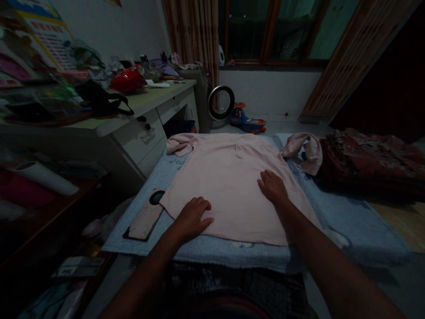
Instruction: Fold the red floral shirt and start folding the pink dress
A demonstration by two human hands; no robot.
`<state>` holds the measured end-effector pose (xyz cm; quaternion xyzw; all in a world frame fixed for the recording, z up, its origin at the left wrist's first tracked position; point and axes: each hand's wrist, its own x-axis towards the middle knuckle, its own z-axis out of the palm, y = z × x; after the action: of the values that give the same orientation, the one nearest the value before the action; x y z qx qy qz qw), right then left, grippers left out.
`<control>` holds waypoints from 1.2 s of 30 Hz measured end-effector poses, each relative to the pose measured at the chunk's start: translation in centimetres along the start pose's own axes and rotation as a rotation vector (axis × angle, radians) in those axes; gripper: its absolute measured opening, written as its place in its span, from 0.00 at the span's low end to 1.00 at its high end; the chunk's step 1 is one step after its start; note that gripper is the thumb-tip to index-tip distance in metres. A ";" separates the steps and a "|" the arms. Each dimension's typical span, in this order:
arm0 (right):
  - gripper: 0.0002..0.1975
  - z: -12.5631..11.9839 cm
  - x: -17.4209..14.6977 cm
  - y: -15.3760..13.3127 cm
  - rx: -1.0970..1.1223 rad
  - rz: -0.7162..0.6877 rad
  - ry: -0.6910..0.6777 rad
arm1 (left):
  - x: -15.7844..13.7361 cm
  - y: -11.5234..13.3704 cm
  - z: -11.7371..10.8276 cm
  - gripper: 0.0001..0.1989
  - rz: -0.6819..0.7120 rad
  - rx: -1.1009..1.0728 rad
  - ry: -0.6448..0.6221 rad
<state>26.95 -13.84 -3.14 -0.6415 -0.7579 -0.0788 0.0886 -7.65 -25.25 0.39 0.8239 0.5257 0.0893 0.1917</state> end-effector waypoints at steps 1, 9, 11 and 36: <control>0.17 0.0 0.0 0.0 -0.002 -0.003 0.000 | -0.3 -0.1 -0.5 0.18 0.020 -0.038 -0.055; 0.15 -0.6 -0.2 -0.3 -0.021 -0.012 0.011 | -1.9 -0.7 -2.2 0.06 0.078 -0.008 -0.150; 0.15 -0.6 -0.2 -0.3 -0.027 -0.012 0.011 | -1.8 -0.5 -2.3 0.06 0.071 -0.016 -0.096; 0.19 -0.3 0.1 -0.5 0.005 0.047 -0.033 | 2.1 3.5 -0.2 0.07 0.043 0.057 -0.206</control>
<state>26.47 -13.94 -2.86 -0.6601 -0.7442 -0.0640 0.0795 -3.88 -24.66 1.88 0.8450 0.4876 -0.0065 0.2193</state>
